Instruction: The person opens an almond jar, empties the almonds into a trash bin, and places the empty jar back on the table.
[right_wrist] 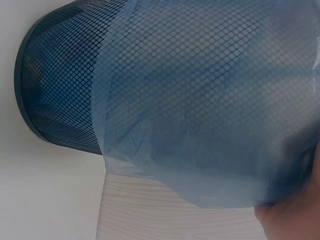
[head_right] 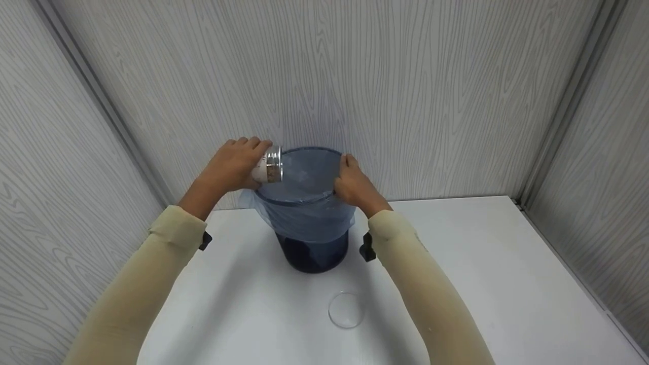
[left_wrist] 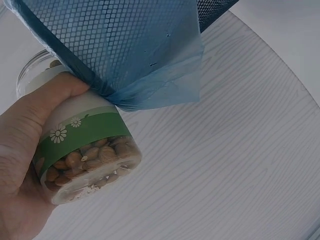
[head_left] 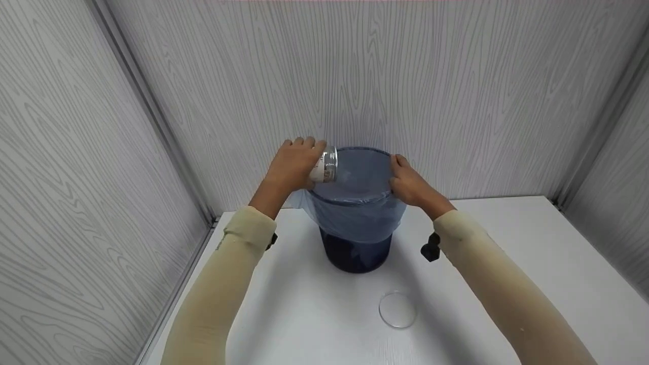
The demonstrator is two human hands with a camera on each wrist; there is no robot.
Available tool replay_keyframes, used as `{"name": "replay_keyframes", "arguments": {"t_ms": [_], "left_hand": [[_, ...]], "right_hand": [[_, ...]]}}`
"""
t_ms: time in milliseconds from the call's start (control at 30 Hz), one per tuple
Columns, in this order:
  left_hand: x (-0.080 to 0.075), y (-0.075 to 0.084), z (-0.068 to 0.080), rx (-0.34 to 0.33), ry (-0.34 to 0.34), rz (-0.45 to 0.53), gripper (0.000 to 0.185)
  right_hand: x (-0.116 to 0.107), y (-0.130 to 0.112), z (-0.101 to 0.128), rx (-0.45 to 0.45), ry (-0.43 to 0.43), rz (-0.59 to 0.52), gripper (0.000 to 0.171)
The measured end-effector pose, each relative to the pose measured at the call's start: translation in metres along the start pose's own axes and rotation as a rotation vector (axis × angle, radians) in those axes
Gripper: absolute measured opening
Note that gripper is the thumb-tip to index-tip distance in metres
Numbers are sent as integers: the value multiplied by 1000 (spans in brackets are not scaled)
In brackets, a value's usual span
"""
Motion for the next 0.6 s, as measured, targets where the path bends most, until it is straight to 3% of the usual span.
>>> {"name": "replay_keyframes", "arguments": {"t_ms": [200, 600], "left_hand": [[-1, 2, -1, 11, 20, -42, 88], [1, 1, -1, -2, -16, -66, 89]], "right_hand": [[1, 0, -1, 2, 6, -4, 65], [2, -4, -2, -10, 10, -9, 63]]}}
Point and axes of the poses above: each hand's wrist, its own z-axis away from the middle knuckle, its own x-axis out of the palm, y = z × x, the point moved 6 cm from there along -z, towards the middle knuckle, and after that the axes turned 13 degrees about -y, right-handed, at the moved point
